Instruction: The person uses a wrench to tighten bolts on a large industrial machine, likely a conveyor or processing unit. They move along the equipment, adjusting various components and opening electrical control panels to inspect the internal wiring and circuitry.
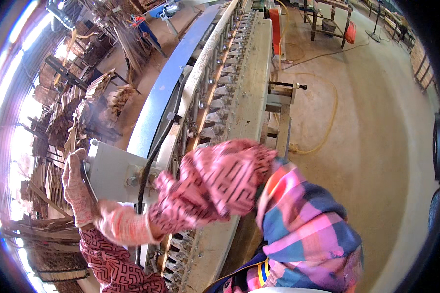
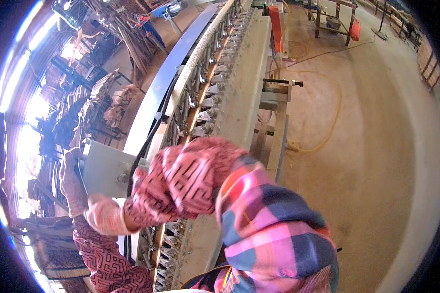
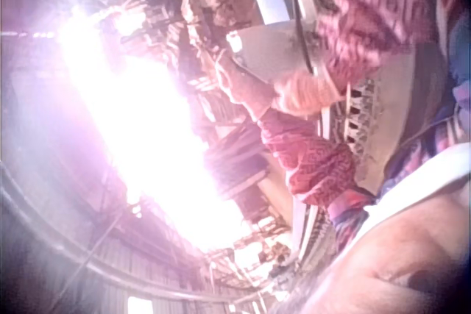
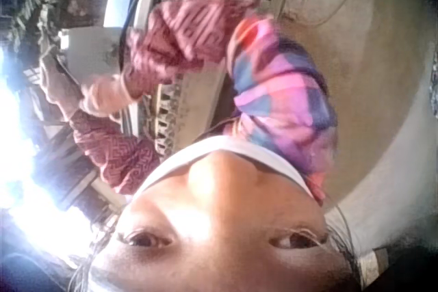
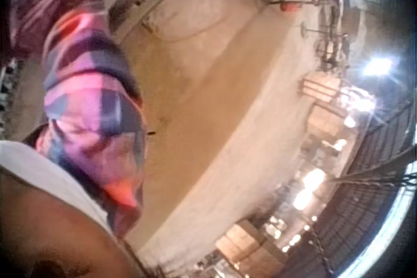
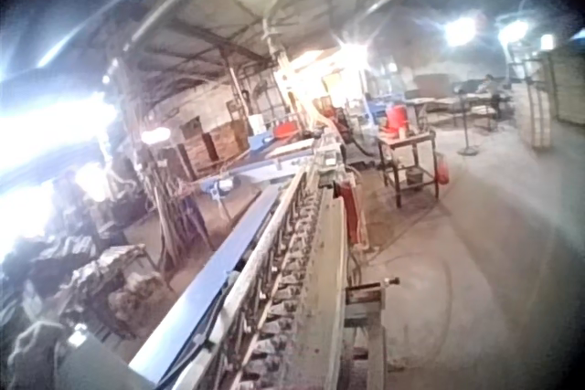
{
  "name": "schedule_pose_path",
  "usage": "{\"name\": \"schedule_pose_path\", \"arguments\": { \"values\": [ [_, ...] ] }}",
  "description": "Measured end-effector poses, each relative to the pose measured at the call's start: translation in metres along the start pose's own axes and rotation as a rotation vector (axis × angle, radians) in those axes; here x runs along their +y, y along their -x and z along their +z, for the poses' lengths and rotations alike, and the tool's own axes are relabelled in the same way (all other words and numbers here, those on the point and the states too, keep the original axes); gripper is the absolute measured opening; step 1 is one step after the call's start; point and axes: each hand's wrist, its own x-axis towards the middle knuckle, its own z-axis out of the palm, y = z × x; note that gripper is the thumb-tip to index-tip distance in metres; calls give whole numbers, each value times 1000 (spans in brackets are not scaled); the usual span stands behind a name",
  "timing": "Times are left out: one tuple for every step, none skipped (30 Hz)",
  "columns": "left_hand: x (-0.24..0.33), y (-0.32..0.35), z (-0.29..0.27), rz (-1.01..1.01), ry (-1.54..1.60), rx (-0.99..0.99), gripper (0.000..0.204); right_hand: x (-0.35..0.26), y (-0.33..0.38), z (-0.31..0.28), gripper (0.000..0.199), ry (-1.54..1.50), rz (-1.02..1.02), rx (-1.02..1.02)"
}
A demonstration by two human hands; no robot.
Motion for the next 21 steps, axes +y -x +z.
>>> {"name": "schedule_pose_path", "arguments": {
  "values": [
    [1,-1,0,26,-6,-31,40,0,3,3,47,-155,58,-3],
    [3,-2,-1,51,-15,-60,39,3,4,3,45,-259,95,-5],
    [5,-2,-2,77,-25,-87,38,10,9,0,44,-316,110,-12],
    [5,-2,0,100,-38,-115,37,13,13,-5,42,-347,125,-17],
    [5,-2,1,77,-29,-126,35,16,17,-10,40,-375,139,-17],
    [6,-4,2,57,-21,-138,34,17,22,-17,38,-389,150,-12],
    [7,-6,4,40,-13,-153,32,14,24,-23,36,-400,166,0],
    [-3,-11,1,57,-49,-166,31,19,23,-27,35,-410,187,3],
    [-13,-17,0,78,-85,-182,30,24,25,-31,33,-418,210,12],
    [-20,-21,1,100,-120,-199,29,30,27,-35,32,-431,238,25],
    [-4,-6,-22,84,-230,-121,29,17,28,-32,31,-482,210,-26],
    [-16,-10,-9,91,-234,-118,29,32,32,-62,26,-479,311,4],
    [-11,-8,-3,102,-274,-97,30,36,42,-95,23,-496,377,22],
    [-3,-6,1,107,-290,-73,31,45,42,-116,28,-648,332,97],
    [1,-2,2,100,-317,-46,32,58,40,-135,34,-810,276,151],
    [0,-2,6,98,-334,-32,33,43,52,-149,32,-746,300,145],
    [-5,-5,6,60,-286,-54,37,50,40,-150,36,-691,254,127],
    [-6,-6,8,122,-309,-82,39,58,27,-148,40,-636,209,107],
    [-7,-6,10,183,-332,-109,42,61,26,-149,41,-655,220,152],
    [-6,-1,7,238,-368,-125,44,60,25,-147,41,-682,222,185],
    [-7,-2,-3,310,-431,-171,49,57,24,-144,41,-710,224,216]
  ]
}}
